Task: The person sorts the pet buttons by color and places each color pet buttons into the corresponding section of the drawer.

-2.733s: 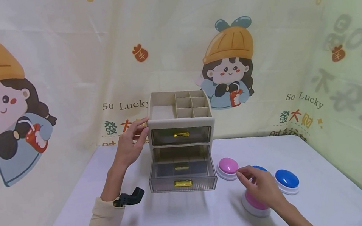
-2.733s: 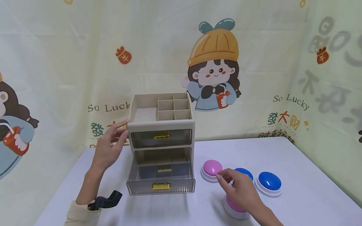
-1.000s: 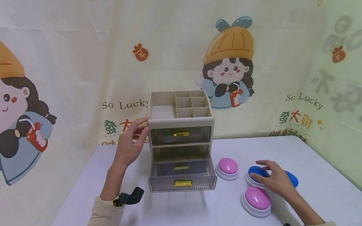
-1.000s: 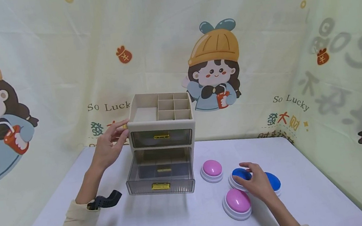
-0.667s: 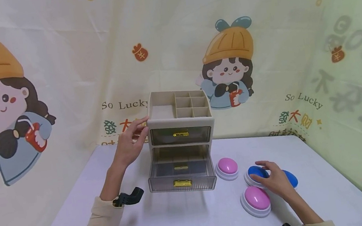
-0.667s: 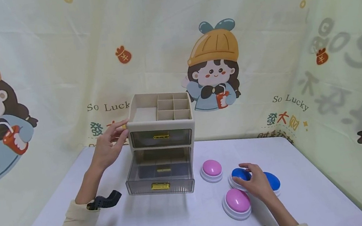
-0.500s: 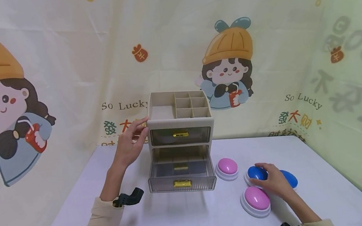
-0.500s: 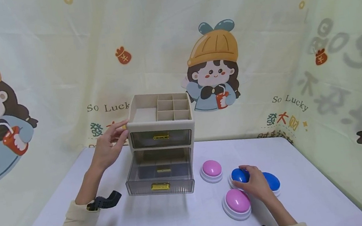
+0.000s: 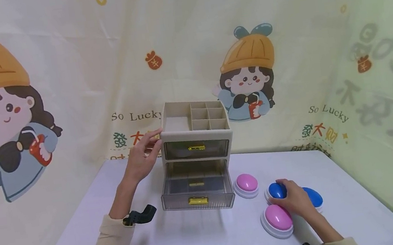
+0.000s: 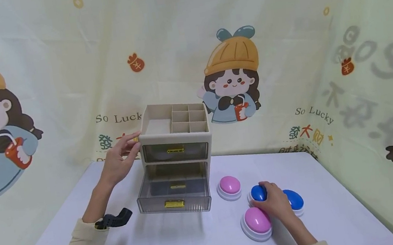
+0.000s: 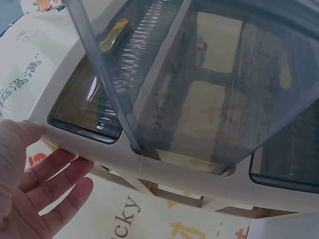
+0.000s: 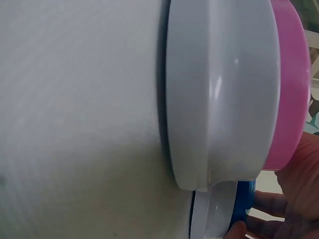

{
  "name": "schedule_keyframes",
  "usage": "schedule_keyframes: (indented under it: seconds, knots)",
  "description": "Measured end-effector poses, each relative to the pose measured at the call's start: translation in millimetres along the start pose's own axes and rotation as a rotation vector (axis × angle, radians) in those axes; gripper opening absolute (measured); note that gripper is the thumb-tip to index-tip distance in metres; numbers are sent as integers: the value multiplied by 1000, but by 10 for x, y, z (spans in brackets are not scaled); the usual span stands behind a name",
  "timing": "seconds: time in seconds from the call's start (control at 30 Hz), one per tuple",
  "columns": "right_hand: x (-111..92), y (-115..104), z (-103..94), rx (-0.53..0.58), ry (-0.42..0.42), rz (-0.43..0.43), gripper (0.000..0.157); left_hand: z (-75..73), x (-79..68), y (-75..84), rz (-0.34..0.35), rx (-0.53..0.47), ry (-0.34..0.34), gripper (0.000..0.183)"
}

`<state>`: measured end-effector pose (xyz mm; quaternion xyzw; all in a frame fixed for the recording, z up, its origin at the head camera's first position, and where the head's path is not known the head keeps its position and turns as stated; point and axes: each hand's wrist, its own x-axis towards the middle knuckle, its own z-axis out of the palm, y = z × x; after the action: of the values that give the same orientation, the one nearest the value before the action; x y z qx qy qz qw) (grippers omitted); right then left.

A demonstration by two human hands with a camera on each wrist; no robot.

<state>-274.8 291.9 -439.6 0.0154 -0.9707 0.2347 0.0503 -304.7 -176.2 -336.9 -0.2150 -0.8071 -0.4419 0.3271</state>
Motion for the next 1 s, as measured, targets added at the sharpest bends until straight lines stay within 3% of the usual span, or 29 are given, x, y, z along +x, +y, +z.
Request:
schedule_keyframes:
  seconds: [0.33, 0.87, 1.0]
  knots:
    - [3, 10, 17, 9, 31, 9, 85, -5, -4, -24, -2, -4, 5, 40]
    - [-5, 35, -58, 286, -18, 165, 97, 5, -1, -5, -8, -14, -2, 39]
    - [-32, -15, -102, 335, -36, 161, 97, 9, -3, -18, -9, -5, -1, 39]
